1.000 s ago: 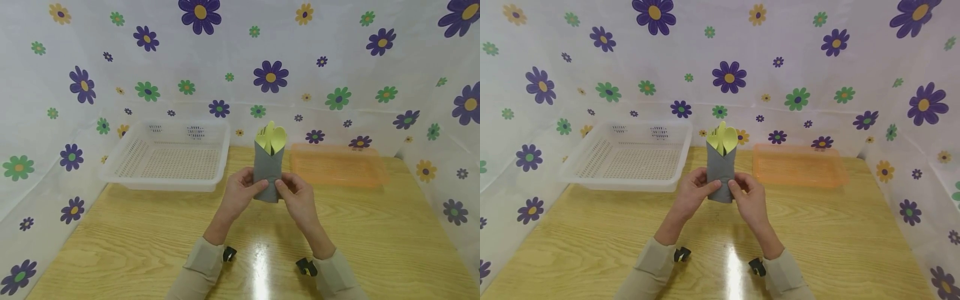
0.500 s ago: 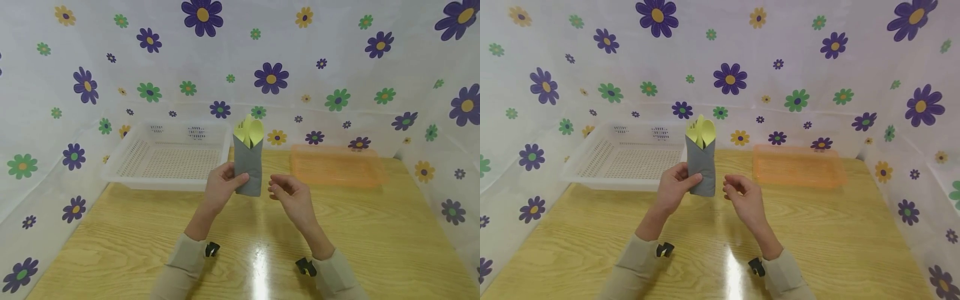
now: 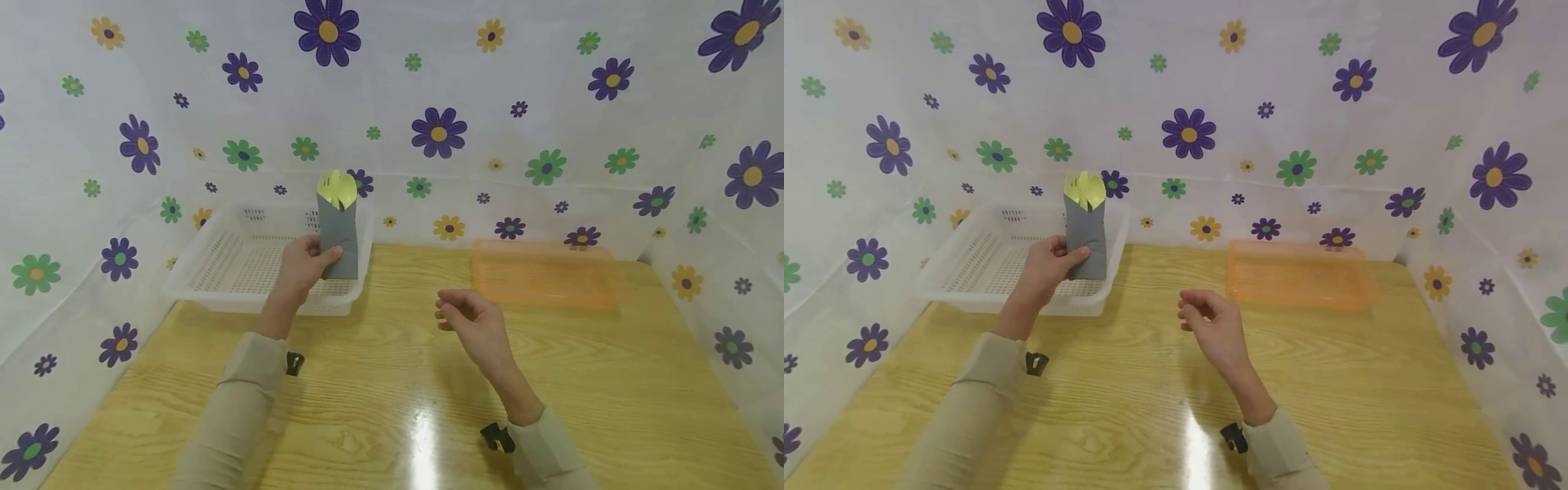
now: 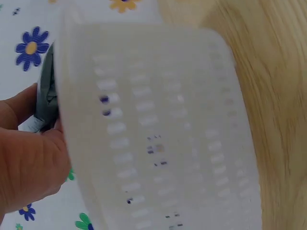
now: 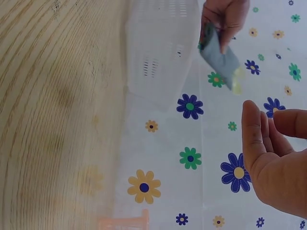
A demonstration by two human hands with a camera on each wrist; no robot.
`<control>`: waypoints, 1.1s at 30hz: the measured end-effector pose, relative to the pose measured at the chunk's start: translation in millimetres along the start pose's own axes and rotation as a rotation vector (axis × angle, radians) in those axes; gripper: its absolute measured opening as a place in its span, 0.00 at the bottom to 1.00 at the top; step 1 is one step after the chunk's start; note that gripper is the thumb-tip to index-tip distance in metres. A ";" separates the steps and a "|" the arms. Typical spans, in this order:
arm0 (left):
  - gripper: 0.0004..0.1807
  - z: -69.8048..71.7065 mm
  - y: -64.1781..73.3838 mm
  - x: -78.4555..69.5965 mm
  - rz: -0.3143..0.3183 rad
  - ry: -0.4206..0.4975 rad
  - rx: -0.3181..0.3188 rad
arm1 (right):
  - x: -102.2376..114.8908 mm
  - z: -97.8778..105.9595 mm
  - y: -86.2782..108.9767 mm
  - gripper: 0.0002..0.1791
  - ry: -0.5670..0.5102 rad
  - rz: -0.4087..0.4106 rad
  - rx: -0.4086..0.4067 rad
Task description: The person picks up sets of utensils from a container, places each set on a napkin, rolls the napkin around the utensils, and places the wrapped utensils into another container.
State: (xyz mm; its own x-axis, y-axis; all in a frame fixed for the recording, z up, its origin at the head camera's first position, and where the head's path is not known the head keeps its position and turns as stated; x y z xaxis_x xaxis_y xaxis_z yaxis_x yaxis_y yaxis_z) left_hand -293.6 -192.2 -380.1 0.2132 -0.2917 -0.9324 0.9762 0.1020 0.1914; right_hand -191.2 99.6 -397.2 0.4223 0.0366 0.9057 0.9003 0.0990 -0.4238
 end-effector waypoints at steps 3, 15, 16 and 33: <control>0.27 4.9 -15.7 8.2 0.069 -0.102 -0.008 | 0.2 0.2 0.1 0.11 0.007 -0.006 0.000; 0.19 -0.4 -44.8 32.4 0.240 -0.463 -0.002 | -2.6 0.5 1.0 0.11 0.036 -0.040 0.007; 0.20 -1.4 -46.5 34.1 0.255 -0.487 -0.009 | -2.9 0.8 1.0 0.11 0.039 -0.042 0.007; 0.29 -9.9 -53.3 41.5 0.434 -0.769 0.088 | -2.3 3.8 -1.1 0.10 0.054 -0.037 0.014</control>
Point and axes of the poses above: each hand's wrist, its own y-axis away from the middle knuckle, its own z-axis out of the back of the hand, x = y × z, the point moved 5 cm from there along -y, towards the middle knuckle, and after that the axes turned 11 degrees about z, right-handed, at the moved point
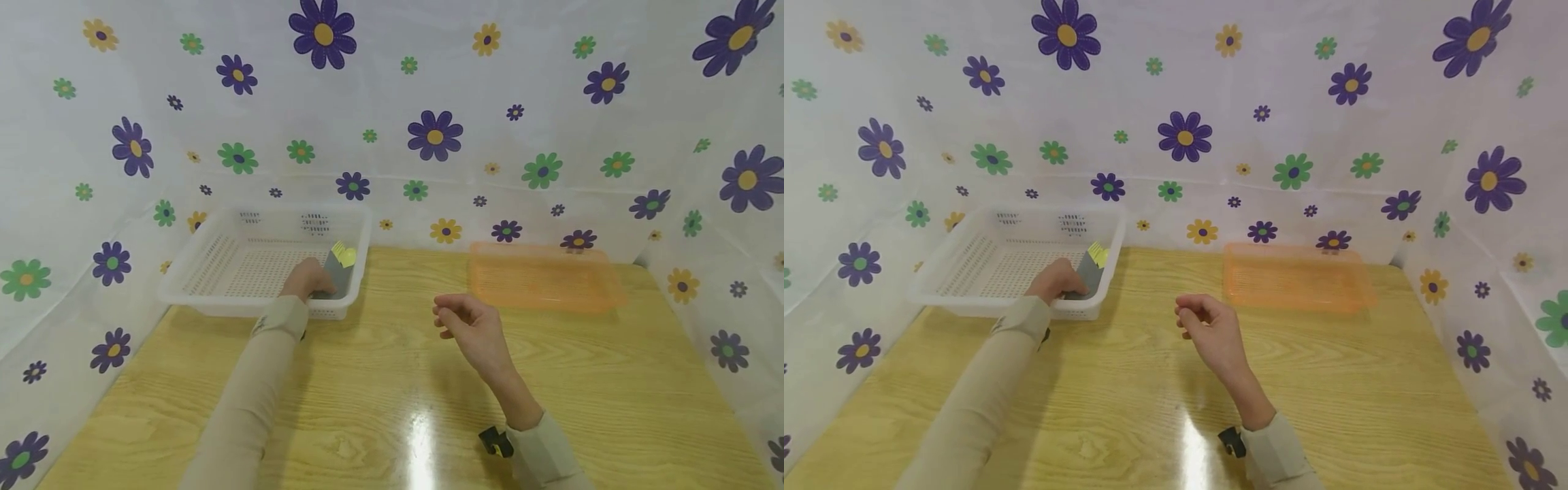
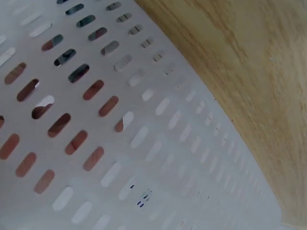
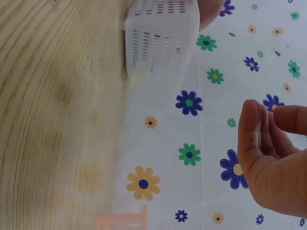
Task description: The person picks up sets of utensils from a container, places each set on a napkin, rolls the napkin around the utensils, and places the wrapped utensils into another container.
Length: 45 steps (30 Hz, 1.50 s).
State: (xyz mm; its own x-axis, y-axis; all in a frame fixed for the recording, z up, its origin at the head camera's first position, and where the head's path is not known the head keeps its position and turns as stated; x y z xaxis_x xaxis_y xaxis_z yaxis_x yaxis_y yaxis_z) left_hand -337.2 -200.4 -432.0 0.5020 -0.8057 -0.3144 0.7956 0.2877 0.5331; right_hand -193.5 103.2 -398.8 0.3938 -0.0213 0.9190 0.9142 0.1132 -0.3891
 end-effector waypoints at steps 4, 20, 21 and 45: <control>0.26 -0.1 -2.8 0.5 -0.004 -0.043 0.014 | -1.1 -0.9 0.2 0.10 0.001 -0.016 -0.002; 0.24 -3.3 -3.6 -7.2 -0.104 -0.237 -0.062 | -5.9 -3.3 -0.1 0.09 0.006 -0.045 0.023; 0.23 -3.1 -5.3 -7.1 -0.110 -0.246 -0.043 | -5.8 -3.4 -0.1 0.09 0.006 -0.044 0.024; 0.24 -10.3 4.7 -3.8 -0.099 -0.317 0.029 | -14.4 -7.1 -0.3 0.09 0.059 -0.086 0.091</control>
State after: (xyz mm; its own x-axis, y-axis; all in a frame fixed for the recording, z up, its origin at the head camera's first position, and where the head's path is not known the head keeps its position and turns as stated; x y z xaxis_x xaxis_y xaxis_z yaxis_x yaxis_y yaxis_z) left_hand -331.9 -190.6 -436.4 0.2884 -0.9513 -0.1084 0.8230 0.1885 0.5358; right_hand -198.8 96.4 -412.4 0.3215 -0.0928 0.9424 0.9335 0.1979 -0.2990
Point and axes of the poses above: each hand's wrist, its own y-axis away from the middle knuckle, its own z-axis out of the back of the hand, x = y × z, the point moved 5 cm from there along -y, towards the middle knuckle, and after that the axes turned 11 degrees about z, right-handed, at the moved point
